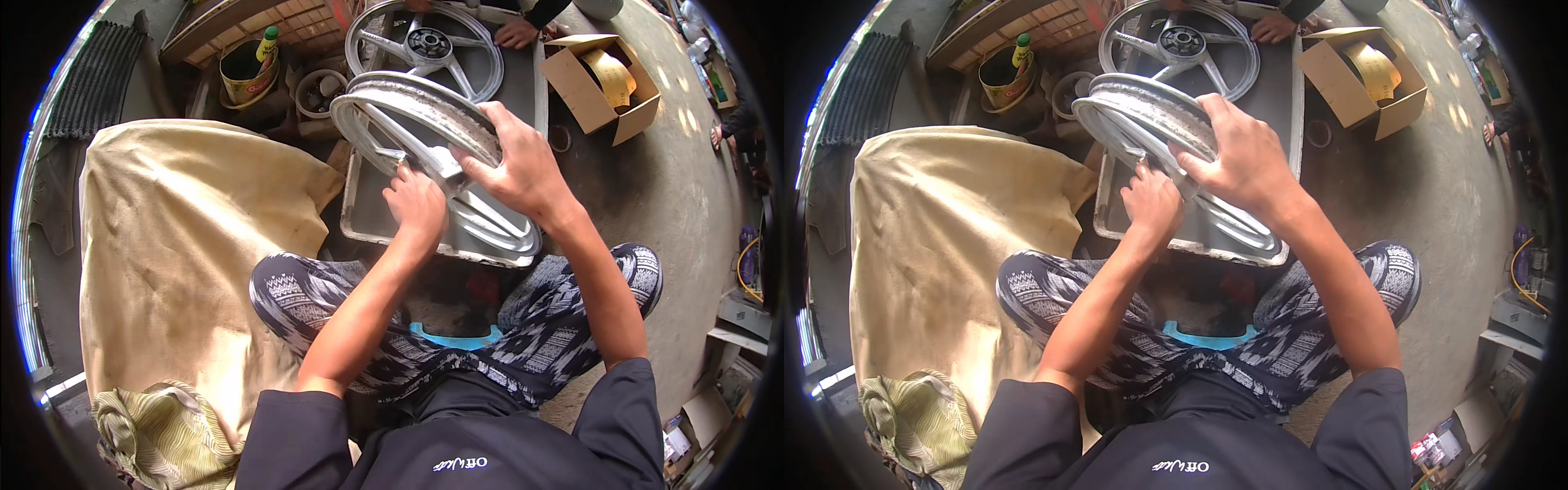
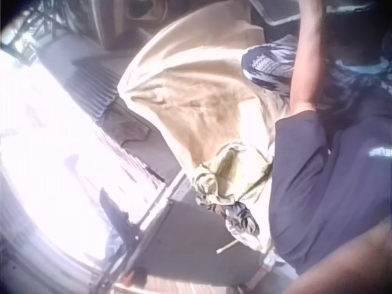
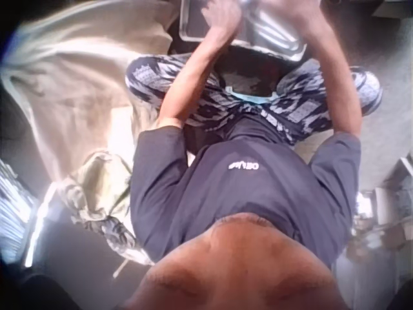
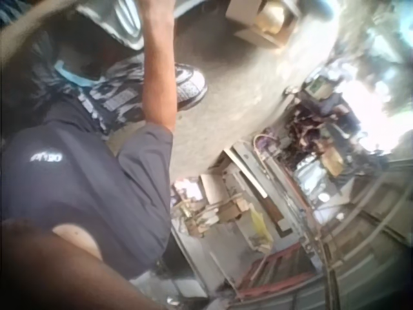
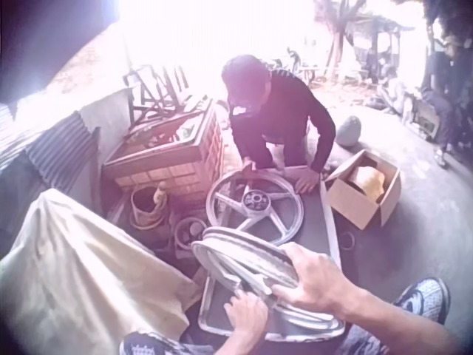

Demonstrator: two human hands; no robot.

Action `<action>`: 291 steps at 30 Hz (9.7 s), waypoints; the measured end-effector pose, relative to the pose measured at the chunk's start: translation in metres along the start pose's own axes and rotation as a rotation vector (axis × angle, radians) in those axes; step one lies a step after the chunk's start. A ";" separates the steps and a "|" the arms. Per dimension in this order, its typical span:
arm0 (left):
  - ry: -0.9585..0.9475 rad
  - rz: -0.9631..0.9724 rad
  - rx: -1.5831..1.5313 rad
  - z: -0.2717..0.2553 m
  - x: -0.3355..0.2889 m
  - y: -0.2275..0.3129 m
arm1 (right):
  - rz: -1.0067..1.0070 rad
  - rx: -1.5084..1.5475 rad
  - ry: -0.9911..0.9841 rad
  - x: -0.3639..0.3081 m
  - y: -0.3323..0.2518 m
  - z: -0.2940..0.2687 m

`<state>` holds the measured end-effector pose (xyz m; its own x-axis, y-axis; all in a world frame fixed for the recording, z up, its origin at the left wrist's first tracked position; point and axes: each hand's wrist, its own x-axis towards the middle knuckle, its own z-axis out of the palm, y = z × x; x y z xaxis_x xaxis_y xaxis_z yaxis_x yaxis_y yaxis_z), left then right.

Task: The person cleans and polishes a motorcycle wheel rim by hand using a small cloth. They rub the cloth along the spokes and inner rim of the wheel, turning the wheel to reach different sections.

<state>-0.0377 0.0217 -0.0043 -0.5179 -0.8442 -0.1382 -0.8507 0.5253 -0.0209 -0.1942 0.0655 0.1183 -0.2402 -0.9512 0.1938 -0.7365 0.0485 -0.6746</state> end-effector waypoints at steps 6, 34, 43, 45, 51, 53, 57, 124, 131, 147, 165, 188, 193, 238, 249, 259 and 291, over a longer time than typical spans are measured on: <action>0.185 0.023 0.027 0.014 -0.025 0.014 | -0.018 0.003 -0.007 -0.001 -0.003 0.003; 0.134 0.024 -0.050 0.006 -0.012 0.008 | -0.016 -0.039 -0.012 0.002 -0.001 0.003; 0.047 0.001 -0.049 0.004 -0.003 -0.003 | 0.000 -0.036 -0.023 0.004 -0.004 0.002; 0.077 0.017 -0.011 0.008 -0.009 0.003 | -0.015 -0.048 -0.003 0.004 -0.003 0.004; 0.071 0.029 -0.103 0.008 -0.006 0.000 | -0.017 -0.036 -0.015 0.005 -0.005 0.001; -0.011 0.025 -0.097 0.005 0.001 -0.006 | -0.022 -0.034 -0.011 0.003 -0.005 0.004; 0.091 0.007 -0.076 0.013 -0.035 0.016 | -0.049 -0.051 -0.012 0.000 -0.004 0.005; -0.238 -0.020 -0.232 -0.018 0.003 -0.011 | 0.064 -0.026 -0.019 0.007 0.005 -0.007; -0.211 0.007 -0.193 -0.017 0.005 -0.009 | 0.052 -0.003 -0.026 0.003 0.002 -0.004; -0.163 0.024 -0.267 -0.022 0.007 -0.011 | 0.043 -0.017 -0.006 0.007 0.004 -0.004; 0.112 -0.153 -0.434 -0.040 0.017 -0.044 | 0.087 -0.002 -0.011 0.006 0.008 -0.008; -0.301 -0.071 -0.610 -0.032 0.007 -0.037 | -0.027 0.040 0.022 0.004 0.015 0.000; -0.329 -0.049 -0.554 -0.032 0.006 -0.040 | 0.017 0.050 -0.046 0.011 0.020 -0.007; -0.417 -0.097 -0.522 -0.049 -0.004 -0.034 | -0.040 -0.080 -0.027 0.013 0.021 -0.005; -0.458 -0.120 -0.521 -0.053 0.003 -0.028 | -0.040 -0.068 -0.001 0.018 0.014 -0.013; -0.517 -0.085 -0.511 -0.055 0.006 -0.031 | -0.032 -0.066 -0.043 0.015 0.016 -0.012; -0.495 -0.095 -0.526 -0.052 -0.008 -0.022 | -0.026 -0.179 -0.072 0.016 0.034 -0.008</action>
<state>-0.0198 0.0115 0.0484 -0.4441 -0.6711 -0.5937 -0.8852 0.2259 0.4067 -0.2281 0.0542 0.1037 -0.1788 -0.9718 0.1539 -0.8441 0.0711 -0.5315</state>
